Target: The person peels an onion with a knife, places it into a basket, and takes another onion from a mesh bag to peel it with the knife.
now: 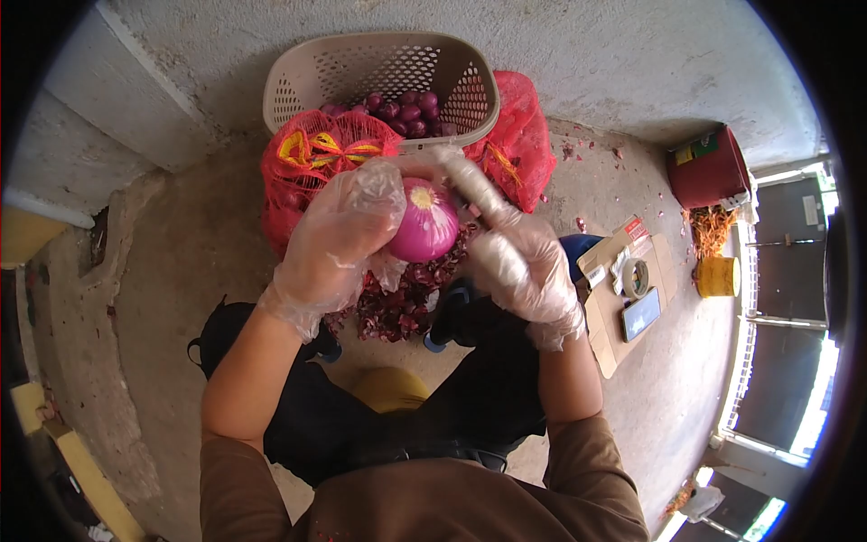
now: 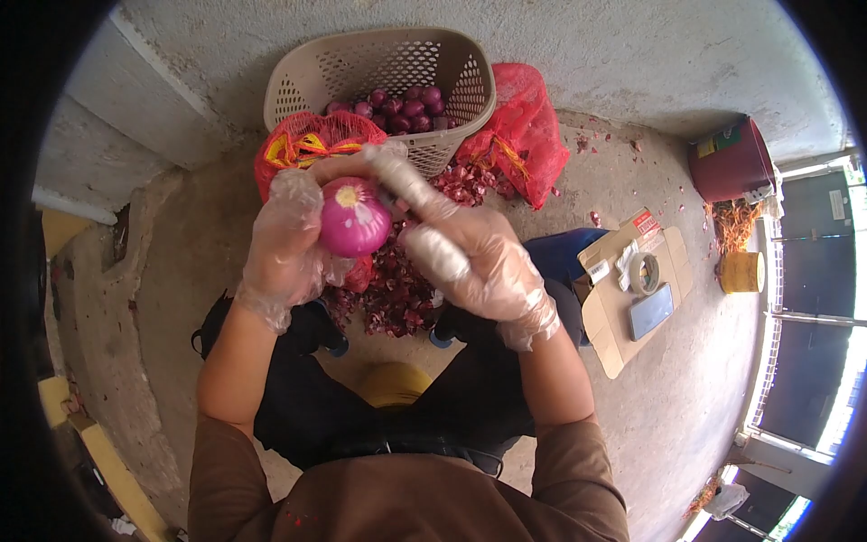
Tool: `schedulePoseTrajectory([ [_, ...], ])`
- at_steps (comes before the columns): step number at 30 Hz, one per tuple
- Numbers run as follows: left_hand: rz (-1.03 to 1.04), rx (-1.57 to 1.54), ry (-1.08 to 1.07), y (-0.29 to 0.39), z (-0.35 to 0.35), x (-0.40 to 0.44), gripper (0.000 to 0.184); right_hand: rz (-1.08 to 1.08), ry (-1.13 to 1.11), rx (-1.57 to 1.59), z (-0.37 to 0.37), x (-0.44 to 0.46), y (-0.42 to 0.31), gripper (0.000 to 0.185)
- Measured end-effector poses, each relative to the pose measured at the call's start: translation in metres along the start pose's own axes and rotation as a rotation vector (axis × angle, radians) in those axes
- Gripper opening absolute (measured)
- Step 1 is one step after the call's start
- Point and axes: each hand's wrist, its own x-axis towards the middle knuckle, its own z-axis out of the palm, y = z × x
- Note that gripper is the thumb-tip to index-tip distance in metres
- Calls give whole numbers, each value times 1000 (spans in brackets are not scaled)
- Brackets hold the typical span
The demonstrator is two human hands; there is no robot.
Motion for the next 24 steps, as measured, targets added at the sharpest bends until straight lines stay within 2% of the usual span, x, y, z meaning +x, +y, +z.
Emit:
schedulePoseTrajectory([
  [1,8,14,-17,1,0,0,53,75,40,104,1,-1,0,55],
  [3,-14,46,15,0,-3,-3,53,63,87,245,0,-3,0,54],
  [5,-29,28,65,0,-6,-1,68,68,85,238,-1,-4,-3,53],
  [7,-7,14,112,-3,-7,0,74,81,80,237,-3,-6,-5,54],
  [12,92,140,79,-11,-5,4,63,36,84,167,-3,-3,-4,60],
  [15,-25,124,146,-5,-2,3,64,-34,131,93,-3,2,2,64],
  [18,-105,-150,156,-2,-3,2,67,-127,213,4,-3,8,10,69],
  [21,-76,-197,92,-4,-4,4,73,-171,237,-13,-1,12,13,73],
  [24,-90,-390,-16,-6,-8,3,60,-91,144,23,3,8,3,83],
])
